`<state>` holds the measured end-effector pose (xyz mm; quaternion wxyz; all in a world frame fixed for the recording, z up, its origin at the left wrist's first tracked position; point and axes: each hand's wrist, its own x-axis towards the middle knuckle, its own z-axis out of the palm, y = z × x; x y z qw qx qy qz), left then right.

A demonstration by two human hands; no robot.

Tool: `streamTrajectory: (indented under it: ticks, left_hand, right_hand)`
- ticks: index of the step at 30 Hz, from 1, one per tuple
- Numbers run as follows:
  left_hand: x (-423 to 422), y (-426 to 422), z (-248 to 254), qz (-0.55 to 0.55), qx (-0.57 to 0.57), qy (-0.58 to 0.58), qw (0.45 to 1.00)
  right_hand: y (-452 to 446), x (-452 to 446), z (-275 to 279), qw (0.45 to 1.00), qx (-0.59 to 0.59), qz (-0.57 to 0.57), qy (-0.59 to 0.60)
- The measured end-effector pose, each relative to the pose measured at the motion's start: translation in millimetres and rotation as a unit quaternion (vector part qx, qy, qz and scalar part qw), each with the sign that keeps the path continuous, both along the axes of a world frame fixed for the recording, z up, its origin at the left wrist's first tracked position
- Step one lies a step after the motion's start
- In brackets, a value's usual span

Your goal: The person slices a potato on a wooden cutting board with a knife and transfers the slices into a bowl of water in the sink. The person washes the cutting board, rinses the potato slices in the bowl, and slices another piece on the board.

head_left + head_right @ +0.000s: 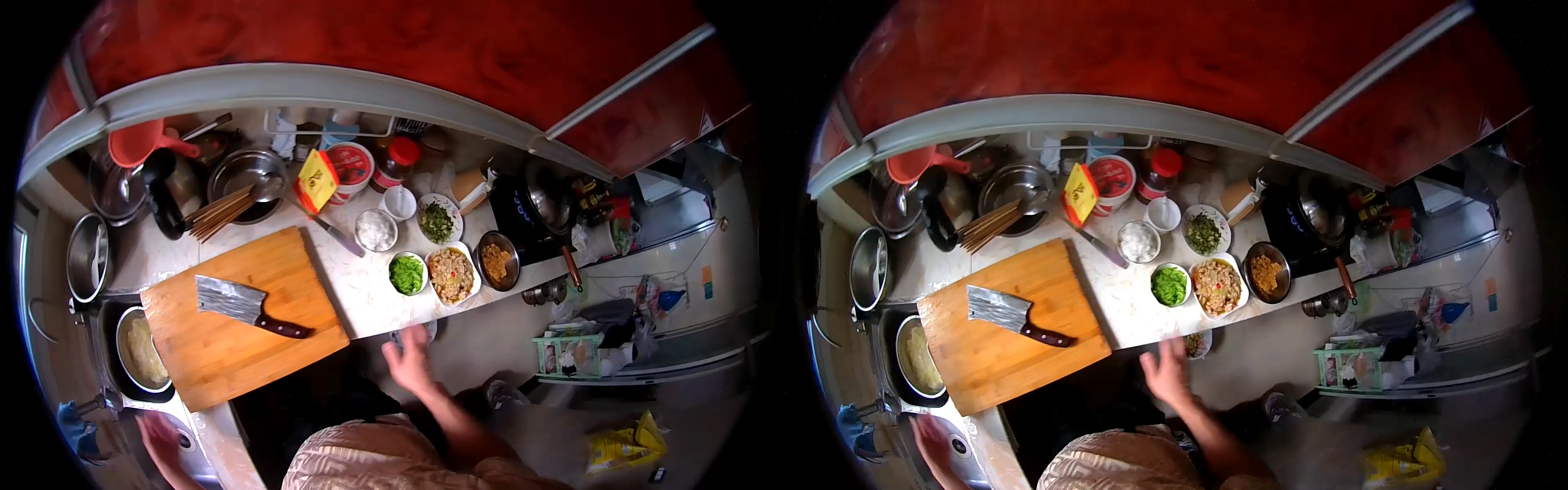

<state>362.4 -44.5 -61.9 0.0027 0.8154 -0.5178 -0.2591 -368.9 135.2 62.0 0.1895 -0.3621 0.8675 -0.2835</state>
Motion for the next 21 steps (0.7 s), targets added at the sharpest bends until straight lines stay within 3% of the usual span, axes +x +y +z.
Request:
streamTrajectory:
  ticks: [2, 3, 4, 6, 8, 10, 12, 15, 16, 17, 19, 20, 21]
  left_hand:
    - [-62.6, 78.8, 50.6, -0.101, 0.187, -0.083, 0.974]
    - [-102.1, 111.1, 74.8, -0.123, 0.229, -0.076, 0.963]
    - [-131.0, 124.6, 77.0, -0.108, 0.168, 0.0, 0.98]
    - [-197.3, 160.5, 99.5, -0.078, 0.04, 0.154, 0.984]
    - [-431.9, 119.2, 254.1, -0.304, -0.047, -0.022, 0.951]
    - [-508.6, 91.3, 291.7, -0.426, -0.123, 0.014, 0.896]
    - [-545.4, 64.9, 340.7, -0.417, -0.126, 0.067, 0.898]
    - [-494.7, -4.8, 343.2, -0.298, -0.113, 0.093, 0.943]
    - [-480.4, -11.0, 314.9, -0.364, -0.209, -0.12, 0.9]
    - [-466.6, -17.5, 286.7, -0.365, -0.295, -0.34, 0.815]
    - [-487.2, -22.0, 216.1, -0.404, -0.293, -0.108, 0.86]
    - [-540.7, 1.8, 194.8, -0.456, -0.249, 0.053, 0.853]
    - [-624.7, 44.1, 189.0, -0.549, -0.191, 0.173, 0.795]
  right_hand:
    - [-4.7, -79.2, 60.6, 0.972, -0.037, -0.068, 0.223]
    - [-10.3, -111.8, 80.1, 0.955, -0.037, -0.092, 0.279]
    - [-15.0, -134.3, 76.2, 0.951, -0.026, -0.11, 0.287]
    - [-46.7, -107.7, 103.8, 0.975, -0.107, 0.036, 0.192]
    - [-68.6, -57.2, 115.8, 0.961, -0.149, 0.228, 0.042]
    - [-55.3, -15.1, 102.8, 0.88, -0.16, 0.446, -0.017]
    - [-34.2, -16.4, 109.2, 0.855, -0.223, 0.467, -0.02]
    - [29.8, -122.9, 98.8, 0.959, -0.122, 0.253, 0.034]
    - [74.4, -171.8, 96.1, 0.984, -0.086, 0.125, 0.093]
    - [130.6, -216.5, 95.3, 0.985, -0.038, -0.019, 0.166]
    - [256.1, -280.4, 90.9, 0.918, 0.098, -0.245, 0.297]
    - [305.0, -298.3, 87.9, 0.881, 0.163, -0.304, 0.323]
    - [317.9, -301.1, 94.3, 0.868, 0.179, -0.326, 0.33]
